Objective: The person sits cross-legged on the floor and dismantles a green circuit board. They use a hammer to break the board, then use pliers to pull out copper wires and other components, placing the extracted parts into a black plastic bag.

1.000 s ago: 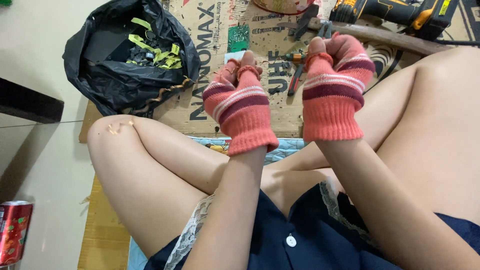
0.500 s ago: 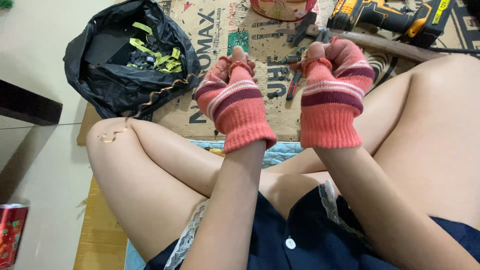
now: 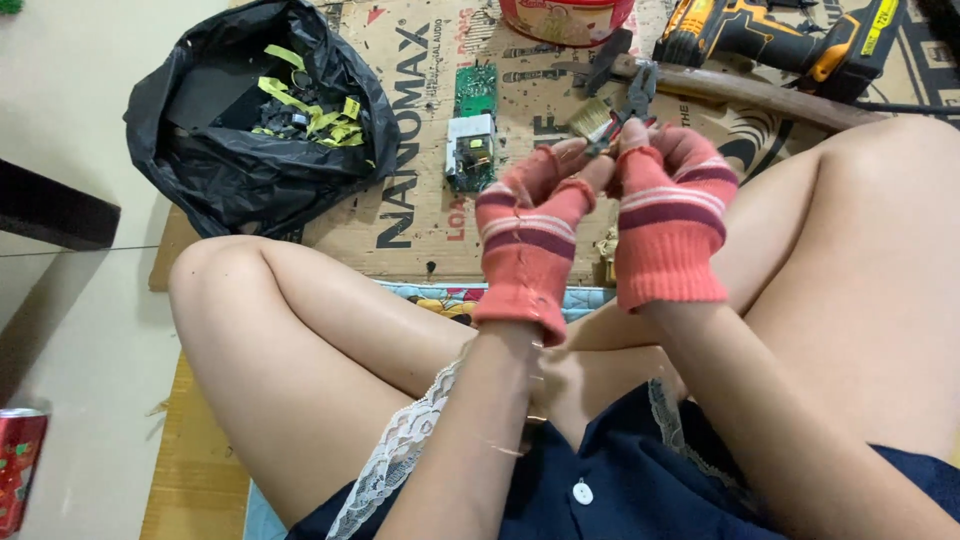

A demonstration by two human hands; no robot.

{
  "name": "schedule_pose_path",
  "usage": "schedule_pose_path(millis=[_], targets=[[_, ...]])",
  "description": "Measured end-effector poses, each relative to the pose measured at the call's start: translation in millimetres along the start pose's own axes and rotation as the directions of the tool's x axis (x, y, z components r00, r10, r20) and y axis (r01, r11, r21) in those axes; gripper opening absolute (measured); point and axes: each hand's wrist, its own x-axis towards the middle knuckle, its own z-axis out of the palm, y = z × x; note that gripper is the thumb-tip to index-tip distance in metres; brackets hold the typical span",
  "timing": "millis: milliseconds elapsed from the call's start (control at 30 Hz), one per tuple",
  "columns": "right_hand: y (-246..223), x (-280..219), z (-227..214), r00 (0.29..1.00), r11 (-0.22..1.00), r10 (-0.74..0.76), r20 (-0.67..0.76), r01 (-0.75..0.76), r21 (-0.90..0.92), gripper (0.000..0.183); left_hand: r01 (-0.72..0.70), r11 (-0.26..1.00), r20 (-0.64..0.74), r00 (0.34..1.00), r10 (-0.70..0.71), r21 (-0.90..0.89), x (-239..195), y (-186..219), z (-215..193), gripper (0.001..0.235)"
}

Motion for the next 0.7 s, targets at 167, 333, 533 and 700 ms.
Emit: schedule_pose_path(millis=[167, 333, 533, 700], targets=[[-7.0, -11.8, 3.3, 0.995, 0.972, 0.092, 0.030, -0.083, -0.220, 0.019, 0.322, 0.943, -0.367, 0.890, -0.271, 0.086, -1.2, 3.0, 5.3, 0.033], [-22.7, -0.1, 12.0, 0.967, 0.969, 0.110, 0.231, -0.053, -0.240, 0.022, 0.370, 0.922, -0.422, 0.822, -0.381, -0.112, 17.4, 3.4, -22.5, 0.026], [3.7, 51.0, -17.8, 0.891, 0.753, 0.264, 0.369, 0.049, -0.656, 0.026, 0.342, 0.888, -0.401, 0.800, -0.447, -0.308, 39.1, -26.3, -63.8, 0.017], [-7.2, 25.0, -10.6, 0.851, 0.742, 0.302, 0.430, 0.074, -0.667, 0.028, 0.331, 0.836, -0.360, 0.788, -0.500, -0.437, 33.8, -55.4, -68.2, 0.022]])
